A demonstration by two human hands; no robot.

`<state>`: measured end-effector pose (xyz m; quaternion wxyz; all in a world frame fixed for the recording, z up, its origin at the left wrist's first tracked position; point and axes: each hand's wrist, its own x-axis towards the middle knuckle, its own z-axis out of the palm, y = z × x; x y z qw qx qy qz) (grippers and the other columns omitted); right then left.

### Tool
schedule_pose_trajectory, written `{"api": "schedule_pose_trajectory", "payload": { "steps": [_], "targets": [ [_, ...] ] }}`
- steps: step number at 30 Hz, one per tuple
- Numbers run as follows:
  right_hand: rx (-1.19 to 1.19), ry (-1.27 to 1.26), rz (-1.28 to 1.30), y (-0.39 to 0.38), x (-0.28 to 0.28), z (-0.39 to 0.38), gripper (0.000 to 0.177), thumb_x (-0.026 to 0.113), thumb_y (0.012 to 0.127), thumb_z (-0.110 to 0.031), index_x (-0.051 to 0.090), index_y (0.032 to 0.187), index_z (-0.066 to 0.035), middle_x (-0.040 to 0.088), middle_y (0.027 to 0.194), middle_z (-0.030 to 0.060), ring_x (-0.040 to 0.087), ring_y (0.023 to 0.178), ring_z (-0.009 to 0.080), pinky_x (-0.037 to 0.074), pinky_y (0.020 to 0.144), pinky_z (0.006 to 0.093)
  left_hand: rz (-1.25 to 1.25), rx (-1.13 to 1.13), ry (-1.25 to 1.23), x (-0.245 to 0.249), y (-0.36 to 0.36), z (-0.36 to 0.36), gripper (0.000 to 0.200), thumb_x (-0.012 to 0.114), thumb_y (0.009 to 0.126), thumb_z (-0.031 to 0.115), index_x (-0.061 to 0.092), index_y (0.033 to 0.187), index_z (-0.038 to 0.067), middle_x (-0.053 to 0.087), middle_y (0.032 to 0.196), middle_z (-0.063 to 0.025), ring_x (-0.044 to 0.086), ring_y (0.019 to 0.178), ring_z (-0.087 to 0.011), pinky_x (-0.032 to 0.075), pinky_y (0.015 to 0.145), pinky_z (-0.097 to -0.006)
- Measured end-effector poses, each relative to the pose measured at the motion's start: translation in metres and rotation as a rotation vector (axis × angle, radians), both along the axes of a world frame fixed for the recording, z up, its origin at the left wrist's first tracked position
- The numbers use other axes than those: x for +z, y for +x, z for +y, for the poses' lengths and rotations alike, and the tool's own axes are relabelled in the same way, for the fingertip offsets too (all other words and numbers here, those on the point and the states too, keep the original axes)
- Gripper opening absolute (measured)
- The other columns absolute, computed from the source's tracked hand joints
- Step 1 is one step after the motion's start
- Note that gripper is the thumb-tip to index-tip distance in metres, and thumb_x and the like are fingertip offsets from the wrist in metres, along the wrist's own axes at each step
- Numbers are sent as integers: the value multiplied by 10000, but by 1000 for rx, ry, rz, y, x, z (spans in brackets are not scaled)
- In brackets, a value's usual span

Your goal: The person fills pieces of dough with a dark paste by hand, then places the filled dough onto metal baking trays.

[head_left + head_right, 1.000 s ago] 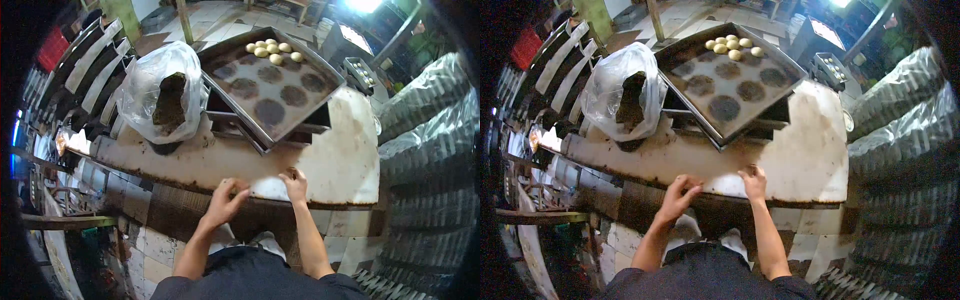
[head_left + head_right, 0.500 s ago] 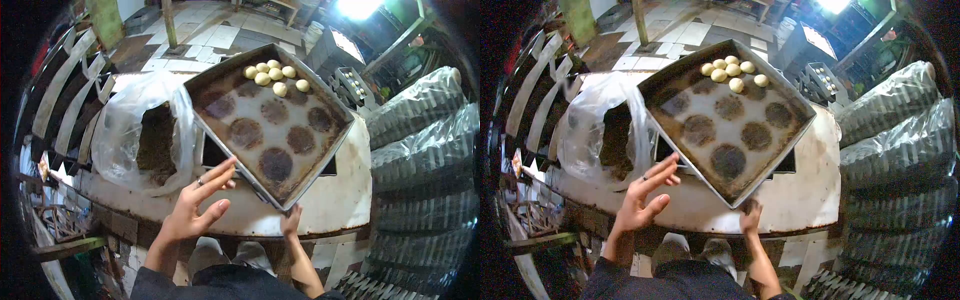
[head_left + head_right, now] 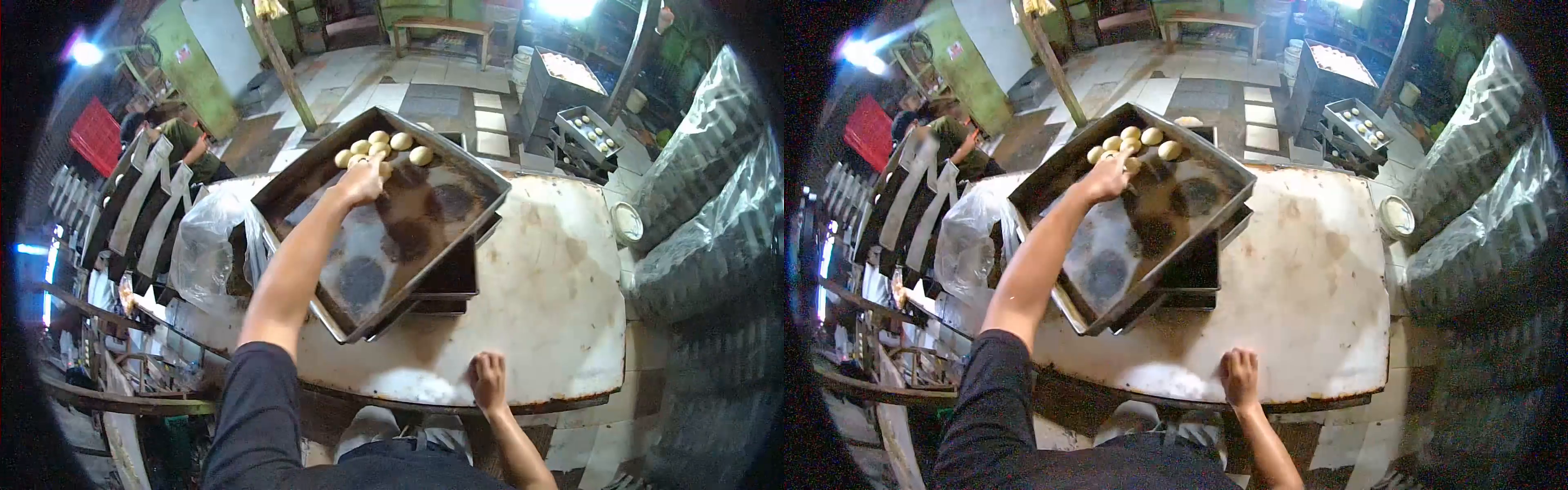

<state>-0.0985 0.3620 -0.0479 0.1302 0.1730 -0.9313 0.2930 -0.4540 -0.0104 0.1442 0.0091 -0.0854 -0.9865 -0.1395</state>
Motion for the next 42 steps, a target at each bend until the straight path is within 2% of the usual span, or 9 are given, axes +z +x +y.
{"api": "schedule_pose_trajectory", "payload": {
  "steps": [7, 11, 13, 17, 22, 26, 28, 31, 42],
  "targets": [
    [53, -115, -81, 21, -15, 2, 230, 713, 875, -81, 615, 1081, -54, 622, 1143, 160, 557, 1131, 389, 463, 996, 485, 78, -66, -200, 35, -22, 25, 257, 580, 930, 228, 716, 1000, 22, 719, 1076, -239, 698, 1029, -408, 546, 886, -496],
    [-192, -151, -106, 20, 14, 15, 424, 801, 852, -109, 651, 1242, -34, 670, 1167, 149, 616, 1106, 342, 512, 956, 436, 170, 39, 733, 166, 70, 43, 356, 568, 1054, 305, 635, 1253, 17, 694, 1106, -102, 621, 1040, -185, 485, 955, -339],
    [-327, -503, -530, 1, 4, 19, 382, 789, 890, -169, 673, 1211, 1, 719, 1093, 145, 671, 992, 286, 543, 885, 389, 279, -46, 647, 207, 148, 32, 444, 554, 1078, 394, 581, 1315, 20, 636, 1184, -74, 569, 1127, -152, 439, 1004, -298],
    [235, -1021, -1059, -58, 105, -4, 318, 715, 986, -133, 687, 1228, 71, 753, 1052, 115, 705, 936, 169, 569, 871, 308, 184, 148, 965, 167, 324, 14, 227, 663, 983, 236, 568, 1117, 80, 526, 988, 5, 500, 881, -97, 439, 781, -253],
    [317, -578, 398, -146, 264, -108, 349, 694, 895, -18, 637, 1237, 18, 667, 1192, 219, 649, 1147, 362, 518, 998, 423, 145, 932, 1146, -43, 491, -20, 177, 659, 921, 82, 561, 1068, 74, 515, 879, 17, 509, 811, -91, 465, 744, -272],
    [492, 165, -326, -206, 256, -159, 214, 694, 918, -86, 710, 1112, 2, 677, 1204, 207, 618, 1159, 406, 498, 1007, 480, 128, 1188, 1297, -82, 575, -28, 206, 697, 959, 105, 559, 1104, 54, 585, 943, -39, 624, 838, -145, 550, 734, -306],
    [312, -41, 444, -170, 253, -202, 163, 702, 917, -121, 730, 1025, -2, 700, 1131, 198, 635, 1085, 400, 500, 968, 502, 183, 1290, 1256, -67, 586, -36, 233, 713, 971, 127, 552, 1123, 54, 589, 971, -42, 632, 833, -150, 558, 745, -303],
    [533, -769, 67, -71, 261, -288, 126, 579, 937, -53, 686, 938, 11, 701, 956, 159, 655, 967, 315, 499, 916, 407, 176, 1224, 1491, -52, 570, -72, 325, 693, 1010, 154, 543, 1268, 25, 629, 1087, -73, 648, 853, -159, 575, 789, -313],
    [1027, -212, 114, -34, 112, -529, 198, 584, 981, -156, 678, 1027, 12, 666, 1019, 237, 609, 1010, 442, 477, 936, 535, -90, 866, 1834, -81, 477, -251, 306, 569, 1092, 277, 644, 1207, 5, 709, 1075, -52, 655, 984, -147, 529, 898, -321]
  ]
}}
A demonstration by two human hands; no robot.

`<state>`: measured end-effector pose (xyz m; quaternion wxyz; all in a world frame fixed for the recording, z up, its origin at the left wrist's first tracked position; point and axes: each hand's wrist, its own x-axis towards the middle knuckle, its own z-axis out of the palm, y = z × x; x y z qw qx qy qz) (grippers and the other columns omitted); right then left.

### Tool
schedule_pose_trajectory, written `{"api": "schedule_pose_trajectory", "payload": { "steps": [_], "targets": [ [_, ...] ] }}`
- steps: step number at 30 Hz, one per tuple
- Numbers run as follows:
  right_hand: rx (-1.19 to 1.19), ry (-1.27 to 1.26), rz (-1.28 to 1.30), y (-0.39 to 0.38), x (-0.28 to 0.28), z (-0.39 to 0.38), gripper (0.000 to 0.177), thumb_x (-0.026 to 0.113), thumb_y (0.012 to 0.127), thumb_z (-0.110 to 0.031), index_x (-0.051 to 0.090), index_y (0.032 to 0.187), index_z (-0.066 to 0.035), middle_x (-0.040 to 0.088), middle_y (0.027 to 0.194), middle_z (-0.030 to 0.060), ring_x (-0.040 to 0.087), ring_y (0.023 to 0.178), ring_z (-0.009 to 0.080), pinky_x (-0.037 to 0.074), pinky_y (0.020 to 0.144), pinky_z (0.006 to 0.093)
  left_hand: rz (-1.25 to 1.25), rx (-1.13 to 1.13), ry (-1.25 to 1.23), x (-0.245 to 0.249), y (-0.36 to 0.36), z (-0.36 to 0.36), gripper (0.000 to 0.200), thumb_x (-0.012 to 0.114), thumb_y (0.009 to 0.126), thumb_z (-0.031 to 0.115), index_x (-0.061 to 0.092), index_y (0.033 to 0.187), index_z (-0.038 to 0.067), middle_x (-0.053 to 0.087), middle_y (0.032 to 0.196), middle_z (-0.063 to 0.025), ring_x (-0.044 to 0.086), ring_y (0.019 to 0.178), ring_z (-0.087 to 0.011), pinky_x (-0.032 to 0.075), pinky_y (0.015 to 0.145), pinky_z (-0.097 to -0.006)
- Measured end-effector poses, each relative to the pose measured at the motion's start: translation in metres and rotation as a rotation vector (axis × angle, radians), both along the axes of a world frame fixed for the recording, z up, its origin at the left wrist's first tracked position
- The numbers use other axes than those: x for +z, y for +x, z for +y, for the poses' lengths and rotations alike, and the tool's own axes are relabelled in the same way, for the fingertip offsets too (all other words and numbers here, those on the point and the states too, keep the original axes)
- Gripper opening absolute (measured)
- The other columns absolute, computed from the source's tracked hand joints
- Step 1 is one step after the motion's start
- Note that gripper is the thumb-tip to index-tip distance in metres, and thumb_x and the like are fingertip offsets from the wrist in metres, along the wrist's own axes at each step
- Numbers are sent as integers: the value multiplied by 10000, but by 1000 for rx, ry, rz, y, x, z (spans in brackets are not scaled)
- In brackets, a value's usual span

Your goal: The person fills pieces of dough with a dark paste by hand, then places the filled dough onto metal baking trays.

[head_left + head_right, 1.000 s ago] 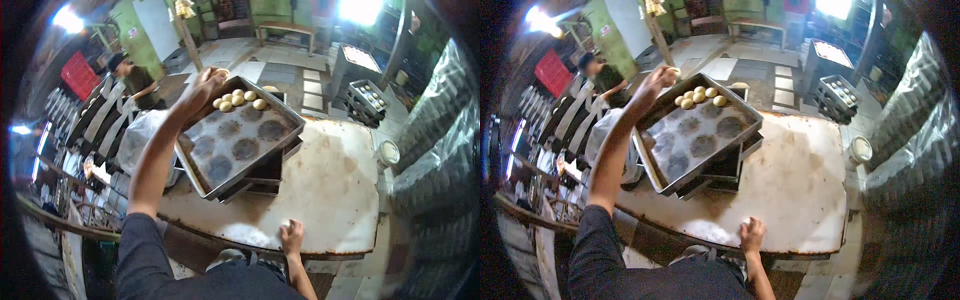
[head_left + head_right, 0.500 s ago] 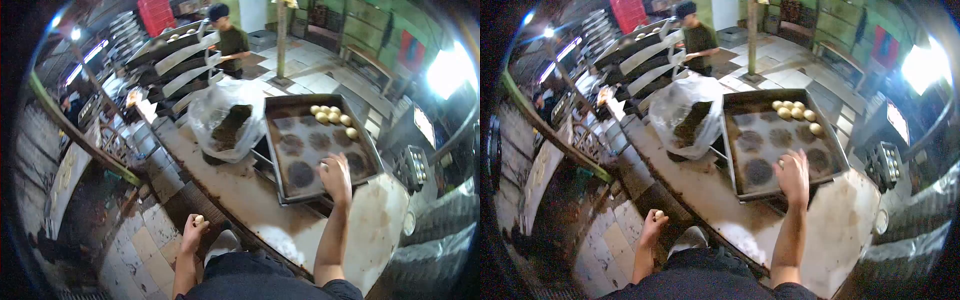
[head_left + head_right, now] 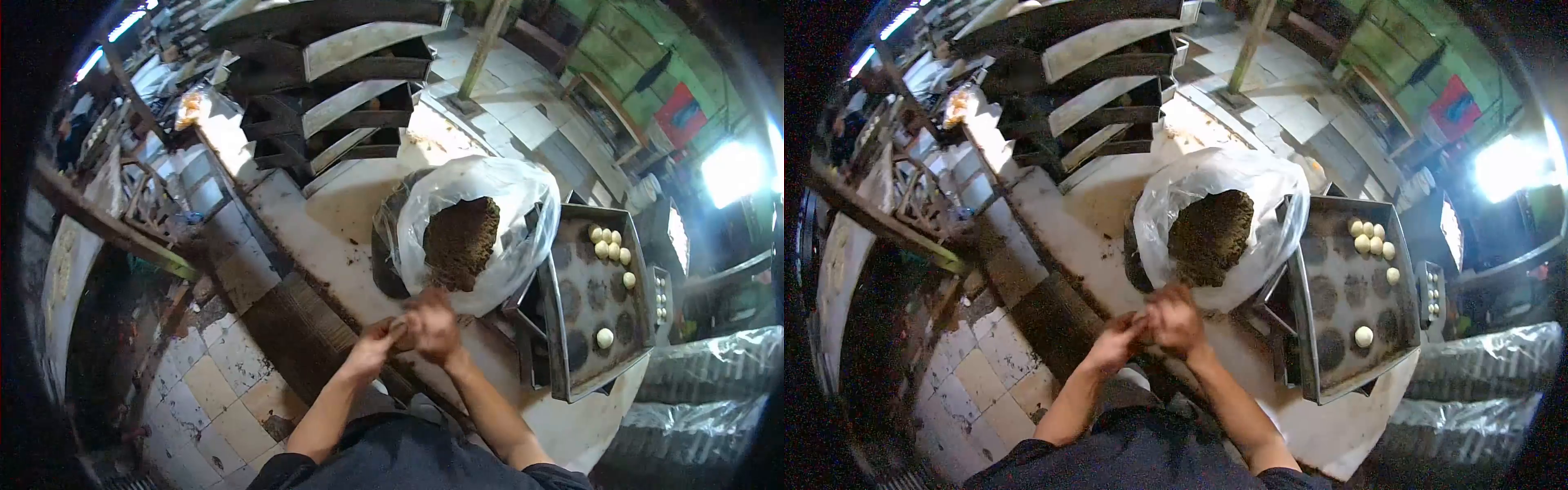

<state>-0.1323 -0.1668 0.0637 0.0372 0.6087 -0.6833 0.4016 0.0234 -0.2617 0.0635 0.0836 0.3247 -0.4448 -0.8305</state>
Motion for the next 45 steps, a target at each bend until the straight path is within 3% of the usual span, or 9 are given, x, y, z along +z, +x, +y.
{"api": "schedule_pose_trajectory", "payload": {
  "steps": [3, 10, 16, 23, 29, 34, 38, 42, 45],
  "targets": [
    [-463, 121, -43, -60, 12, -53, 96, 629, 914, -73, 700, 956, -24, 683, 981, 189, 602, 930, 419, 472, 889, 511, 91, -42, 93, -8, -3, -50, 388, 580, 1083, 338, 627, 1257, -6, 727, 1141, -102, 684, 1049, -189, 532, 957, -340],
    [-195, 470, 39, -143, -63, -93, 118, 627, 871, -35, 690, 962, 6, 691, 1000, 200, 593, 1005, 421, 436, 946, 527, 0, -311, -67, -34, 19, -121, 415, 646, 1053, 327, 669, 1239, -44, 742, 1157, -116, 691, 1062, -174, 514, 974, -315],
    [-165, 784, -20, -118, -10, -68, 204, 691, 914, -160, 706, 1026, 10, 699, 979, 226, 636, 1032, 423, 377, 1082, 513, 68, -357, 123, -10, 7, -90, 436, 652, 1034, 306, 679, 1265, -63, 747, 1183, -134, 695, 1092, -207, 504, 1021, -354],
    [-427, 360, -671, -60, 101, -3, 238, 727, 908, -72, 744, 1116, 42, 762, 951, 155, 713, 877, 179, 547, 830, 319, 163, -356, 190, 21, -27, -31, 400, 700, 1018, 245, 676, 1311, -25, 742, 1172, -93, 689, 1056, -148, 533, 929, -297],
    [-532, 117, -308, 35, 86, 74, 116, 797, 826, -23, 716, 898, 19, 708, 923, 147, 698, 839, 295, 564, 746, 371, 259, -244, 451, 25, -34, 33, 408, 481, 1129, 303, 591, 1324, -38, 675, 1213, -99, 692, 1054, -194, 564, 977, -360],
    [-484, 58, -483, 83, 70, 179, 284, 803, 823, -12, 766, 1104, -9, 763, 1076, 127, 662, 1080, 297, 517, 985, 401, 236, -204, 506, 9, -3, 111, 369, 494, 1122, 271, 586, 1302, -37, 680, 1189, -120, 704, 1066, -219, 609, 949, -401],
    [-459, 225, -379, 124, 102, 266, 677, 872, 711, -39, 656, 1353, -34, 607, 1423, 144, 538, 1324, 322, 442, 1121, 422, 252, -282, 347, 32, 39, 202, 359, 515, 1112, 214, 561, 1352, -49, 673, 1235, -143, 715, 1069, -235, 592, 948, -362],
    [-361, -138, -738, 160, 86, 366, 613, 869, 752, -47, 688, 1338, -38, 607, 1408, 132, 548, 1322, 273, 453, 1121, 378, 360, -360, 232, 69, 82, 297, 415, 576, 1085, 262, 571, 1368, -41, 691, 1215, -137, 688, 1100, -206, 556, 953, -372],
    [-282, -434, -991, 190, 94, 429, 509, 851, 797, -25, 712, 1287, -32, 608, 1392, 146, 618, 1232, 241, 497, 1070, 344, 471, -570, -716, 100, 100, 347, 433, 589, 1077, 309, 588, 1355, -23, 696, 1176, -113, 667, 1073, -172, 548, 916, -380]
  ]
}}
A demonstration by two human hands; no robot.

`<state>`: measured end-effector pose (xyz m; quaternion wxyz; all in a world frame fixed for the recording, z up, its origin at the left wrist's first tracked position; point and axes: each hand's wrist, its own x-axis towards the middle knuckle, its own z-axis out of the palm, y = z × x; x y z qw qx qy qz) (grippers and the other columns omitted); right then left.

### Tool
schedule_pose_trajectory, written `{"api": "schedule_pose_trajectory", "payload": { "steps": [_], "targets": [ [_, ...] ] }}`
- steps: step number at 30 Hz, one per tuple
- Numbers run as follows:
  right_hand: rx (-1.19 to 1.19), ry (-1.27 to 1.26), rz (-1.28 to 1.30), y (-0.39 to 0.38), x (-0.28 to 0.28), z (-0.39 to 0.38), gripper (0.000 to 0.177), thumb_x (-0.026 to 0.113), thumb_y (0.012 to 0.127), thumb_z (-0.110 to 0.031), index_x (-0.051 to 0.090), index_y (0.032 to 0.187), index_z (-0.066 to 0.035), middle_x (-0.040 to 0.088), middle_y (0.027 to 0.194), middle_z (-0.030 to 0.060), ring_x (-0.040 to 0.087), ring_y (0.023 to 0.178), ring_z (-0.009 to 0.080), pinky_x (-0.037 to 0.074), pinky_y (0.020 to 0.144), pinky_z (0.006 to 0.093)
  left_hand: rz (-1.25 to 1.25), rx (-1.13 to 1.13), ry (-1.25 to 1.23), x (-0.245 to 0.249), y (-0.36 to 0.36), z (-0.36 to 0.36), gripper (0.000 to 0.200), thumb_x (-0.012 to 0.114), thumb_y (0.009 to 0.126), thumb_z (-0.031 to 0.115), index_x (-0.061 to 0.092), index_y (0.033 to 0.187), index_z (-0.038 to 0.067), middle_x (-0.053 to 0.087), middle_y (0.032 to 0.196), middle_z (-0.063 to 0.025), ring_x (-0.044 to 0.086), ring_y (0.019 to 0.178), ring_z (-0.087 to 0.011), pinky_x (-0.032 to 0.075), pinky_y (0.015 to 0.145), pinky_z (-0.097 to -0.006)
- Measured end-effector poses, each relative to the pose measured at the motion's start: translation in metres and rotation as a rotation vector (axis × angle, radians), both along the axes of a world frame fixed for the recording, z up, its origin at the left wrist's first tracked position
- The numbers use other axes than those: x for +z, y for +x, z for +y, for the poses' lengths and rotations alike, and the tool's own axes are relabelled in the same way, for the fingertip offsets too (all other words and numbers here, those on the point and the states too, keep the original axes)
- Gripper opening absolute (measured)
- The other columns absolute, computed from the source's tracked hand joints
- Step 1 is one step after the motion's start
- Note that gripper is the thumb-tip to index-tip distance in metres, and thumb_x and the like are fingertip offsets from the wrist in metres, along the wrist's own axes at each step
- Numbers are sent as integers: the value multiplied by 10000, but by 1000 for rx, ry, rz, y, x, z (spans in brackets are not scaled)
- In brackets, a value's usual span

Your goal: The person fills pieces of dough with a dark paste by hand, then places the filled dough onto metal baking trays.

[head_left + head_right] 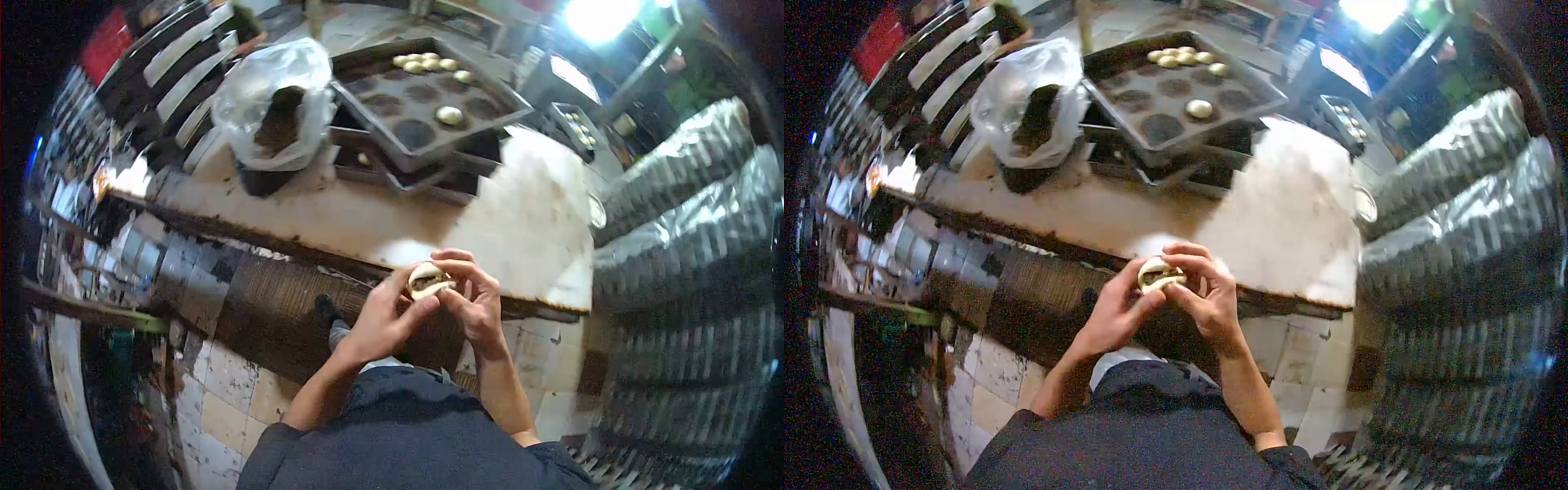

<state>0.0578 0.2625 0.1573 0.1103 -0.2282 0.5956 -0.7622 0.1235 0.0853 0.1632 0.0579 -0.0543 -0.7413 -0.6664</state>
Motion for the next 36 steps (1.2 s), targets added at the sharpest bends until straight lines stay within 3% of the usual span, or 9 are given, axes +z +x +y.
{"api": "schedule_pose_trajectory", "payload": {
  "steps": [7, 13, 16, 19, 24, 29, 32, 35, 36],
  "targets": [
    [-410, 303, 339, 61, 51, 111, 284, 814, 834, 29, 762, 1110, -13, 735, 1120, 130, 714, 1049, 209, 577, 921, 325, -178, -209, 611, 16, -28, 111, 269, 630, 1059, 246, 600, 1179, 7, 648, 1028, -31, 598, 907, -89, 503, 783, -258],
    [-617, -129, 14, 80, 44, 167, 240, 796, 907, -25, 691, 1116, 29, 736, 1073, 67, 719, 959, 148, 585, 860, 265, 159, -339, 229, 42, -1, 180, 317, 712, 1012, 195, 625, 1265, 25, 650, 1123, -50, 605, 1048, -108, 503, 906, -276],
    [-585, -30, 76, 77, 33, 175, 267, 793, 902, -20, 712, 1151, 30, 731, 1114, 91, 721, 982, 175, 583, 885, 283, 227, -365, 104, 35, -7, 186, 304, 664, 1047, 220, 657, 1276, 20, 682, 1175, -80, 633, 1076, -144, 525, 926, -306],
    [-649, 311, 313, 74, 34, 155, 283, 788, 892, -18, 734, 1166, 21, 726, 1148, 124, 718, 1024, 207, 574, 916, 295, -66, -254, 303, 33, -14, 175, 301, 582, 1086, 243, 664, 1221, -13, 705, 1160, -116, 671, 1049, -205, 551, 920, -344],
    [-436, 41, -86, 55, -16, 107, 245, 741, 932, 12, 704, 1172, 42, 716, 1150, 98, 673, 1019, 129, 555, 860, 251, 68, -213, -246, -11, -24, 122, 476, 335, 1143, 372, 575, 1054, -29, 618, 847, -241, 640, 737, -357, 500, 676, -434],
    [-23, 37, -387, 17, -71, 57, 250, 655, 1030, -120, 666, 1212, 51, 695, 1166, 70, 626, 1055, 116, 514, 940, 270, 110, 41, -482, -44, -20, 73, 235, 460, 1071, 178, 627, 1057, 13, 648, 977, -190, 557, 1010, -401, 449, 894, -488],
    [117, 36, -487, 0, -94, 18, 318, 625, 1030, -127, 656, 1293, 49, 709, 1194, 45, 620, 1084, 117, 507, 970, 305, -1, -27, -460, -57, -30, 29, 350, 504, 1037, 135, 577, 1368, 45, 587, 1248, -154, 488, 1164, -354, 362, 1082, -487],
    [-356, 740, 72, -63, -113, -11, 321, 713, 919, -96, 705, 1207, 44, 729, 1193, 164, 704, 1059, 283, 548, 952, 361, -6, -5, -355, -29, -48, -8, 574, 644, 984, 143, 451, 1518, 56, 466, 1503, -209, 402, 1391, -387, 280, 1210, -477],
    [-600, 721, 311, -91, -153, -24, 342, 750, 875, -122, 721, 1183, 25, 723, 1116, 225, 700, 1019, 377, 551, 925, 397, -89, -46, -300, -25, -58, -28, 597, 671, 978, 169, 445, 1515, 37, 441, 1562, -198, 366, 1452, -383, 270, 1226, -469]
  ]
}}
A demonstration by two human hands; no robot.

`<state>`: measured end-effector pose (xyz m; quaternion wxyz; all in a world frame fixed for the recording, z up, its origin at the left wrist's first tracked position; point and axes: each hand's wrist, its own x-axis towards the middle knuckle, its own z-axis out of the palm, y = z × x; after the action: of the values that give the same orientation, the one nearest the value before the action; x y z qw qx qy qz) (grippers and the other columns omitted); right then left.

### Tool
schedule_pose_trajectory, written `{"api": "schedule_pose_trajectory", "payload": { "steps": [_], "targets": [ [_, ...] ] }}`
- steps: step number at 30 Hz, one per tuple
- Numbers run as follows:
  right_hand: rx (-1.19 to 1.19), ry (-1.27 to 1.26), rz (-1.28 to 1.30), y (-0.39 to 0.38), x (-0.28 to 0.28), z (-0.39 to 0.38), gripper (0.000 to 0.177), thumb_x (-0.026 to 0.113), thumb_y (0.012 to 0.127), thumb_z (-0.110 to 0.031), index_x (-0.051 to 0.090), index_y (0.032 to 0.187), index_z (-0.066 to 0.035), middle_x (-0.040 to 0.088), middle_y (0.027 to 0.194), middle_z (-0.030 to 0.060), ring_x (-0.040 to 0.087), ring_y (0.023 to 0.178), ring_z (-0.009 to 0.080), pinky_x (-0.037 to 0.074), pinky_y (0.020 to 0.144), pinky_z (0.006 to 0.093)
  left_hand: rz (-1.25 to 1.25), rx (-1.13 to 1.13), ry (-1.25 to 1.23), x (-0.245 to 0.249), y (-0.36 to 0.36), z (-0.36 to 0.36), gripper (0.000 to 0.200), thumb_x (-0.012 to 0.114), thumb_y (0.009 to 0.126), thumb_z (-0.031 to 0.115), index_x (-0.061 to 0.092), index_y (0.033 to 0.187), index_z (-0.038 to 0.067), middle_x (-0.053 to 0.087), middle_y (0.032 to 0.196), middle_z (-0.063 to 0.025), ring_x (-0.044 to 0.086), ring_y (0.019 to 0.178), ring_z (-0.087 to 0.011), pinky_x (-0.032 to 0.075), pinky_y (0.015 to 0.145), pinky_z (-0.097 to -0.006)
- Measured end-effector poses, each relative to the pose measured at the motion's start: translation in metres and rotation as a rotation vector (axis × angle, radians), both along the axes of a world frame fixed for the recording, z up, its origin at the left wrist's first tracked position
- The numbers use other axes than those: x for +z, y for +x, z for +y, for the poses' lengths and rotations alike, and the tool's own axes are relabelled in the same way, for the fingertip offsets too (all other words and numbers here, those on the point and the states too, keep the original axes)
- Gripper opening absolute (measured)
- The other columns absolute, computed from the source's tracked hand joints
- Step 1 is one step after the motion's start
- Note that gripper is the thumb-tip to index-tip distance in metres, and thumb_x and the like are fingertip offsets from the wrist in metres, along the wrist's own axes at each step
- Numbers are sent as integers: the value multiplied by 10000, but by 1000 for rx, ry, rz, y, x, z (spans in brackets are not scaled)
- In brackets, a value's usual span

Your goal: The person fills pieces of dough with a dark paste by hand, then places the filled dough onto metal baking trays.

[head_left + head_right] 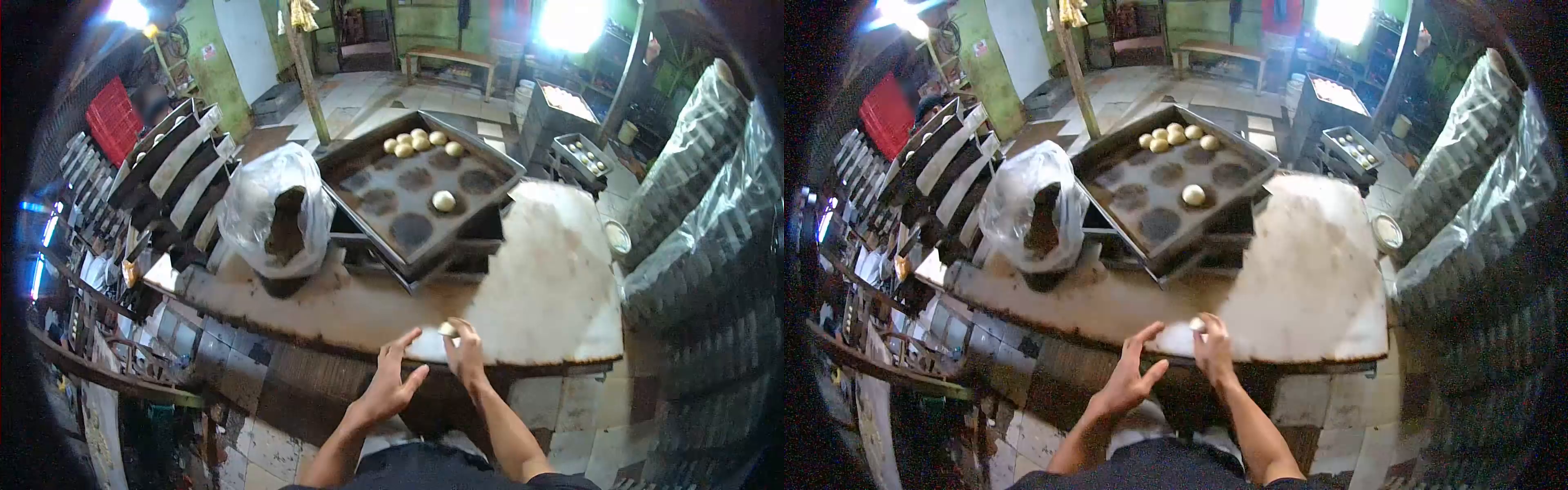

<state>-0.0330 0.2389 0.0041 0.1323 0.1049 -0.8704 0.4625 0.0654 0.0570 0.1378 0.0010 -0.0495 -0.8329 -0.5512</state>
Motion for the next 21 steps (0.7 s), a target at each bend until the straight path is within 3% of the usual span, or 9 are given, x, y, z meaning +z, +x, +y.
{"api": "schedule_pose_trajectory", "payload": {
  "steps": [3, 7, 9, 11, 13, 16, 18, 19, 21],
  "targets": [
    [-203, -65, -263, -41, -48, -22, 213, 757, 871, -111, 713, 1018, 36, 715, 1032, 208, 676, 997, 407, 543, 883, 444, 29, 6, -24, 0, -36, -66, 500, 672, 975, 159, 542, 1432, 4, 582, 1430, -199, 507, 1353, -347, 376, 1164, -438],
    [270, 318, 218, -3, -72, -7, 94, 724, 881, -104, 680, 887, -20, 690, 975, 178, 663, 941, 373, 515, 865, 466, -82, 22, 182, 30, -98, -149, 279, 613, 998, 51, 663, 1269, 5, 713, 1193, -143, 672, 1132, -236, 512, 1013, -352],
    [4, 551, 134, -18, -75, 21, 119, 735, 839, -95, 650, 919, -76, 645, 988, 119, 591, 947, 344, 447, 857, 492, 136, -111, 125, 49, -145, -187, 236, 615, 1001, 53, 678, 1226, 17, 714, 1155, -145, 681, 1101, -236, 516, 992, -345],
    [-390, 463, -105, -52, -86, 18, 118, 703, 867, -116, 652, 955, -54, 649, 1007, 153, 568, 1048, 352, 420, 950, 495, 199, -161, 99, 73, -195, -200, 180, 622, 1001, 66, 683, 1167, 28, 711, 1116, -163, 687, 1074, -270, 526, 970, -384],
    [-712, 397, -169, -88, -103, 1, 166, 667, 910, -110, 649, 1054, -30, 664, 1052, 193, 571, 1140, 373, 424, 1014, 499, 386, -182, -72, 86, -260, -197, 153, 622, 1003, 106, 667, 1125, 26, 702, 1102, -196, 681, 1043, -341, 537, 933, -434],
    [-435, 553, 87, -31, -135, -29, 187, 629, 877, -19, 639, 1062, 3, 638, 1104, 237, 570, 1153, 401, 422, 1011, 533, 356, -212, -314, 81, -375, -178, 262, 653, 983, 186, 652, 1168, 1, 684, 1116, -216, 656, 1032, -382, 515, 920, -460],
    [-161, 452, 50, -22, -94, 5, 178, 638, 838, -7, 622, 1015, -6, 626, 1042, 219, 577, 1058, 386, 430, 969, 522, 322, -244, -568, 51, -460, -159, 352, 634, 979, 198, 598, 1263, -7, 669, 1181, -234, 628, 1138, -409, 500, 983, -478],
    [-300, 582, -8, -30, -95, 18, 86, 603, 938, -143, 602, 960, -60, 603, 987, 174, 554, 955, 399, 423, 939, 516, 344, -258, -741, 35, -490, -151, 399, 627, 971, 186, 563, 1312, -12, 663, 1217, -238, 615, 1188, -408, 490, 1017, -481],
    [-721, 466, 20, -65, -90, 15, 59, 585, 932, -117, 574, 919, -60, 590, 958, 176, 546, 913, 391, 418, 913, 510, 310, -286, -930, 28, -518, -139, 437, 621, 957, 160, 526, 1345, -15, 642, 1270, -238, 601, 1224, -406, 468, 1062, -486]
  ]
}}
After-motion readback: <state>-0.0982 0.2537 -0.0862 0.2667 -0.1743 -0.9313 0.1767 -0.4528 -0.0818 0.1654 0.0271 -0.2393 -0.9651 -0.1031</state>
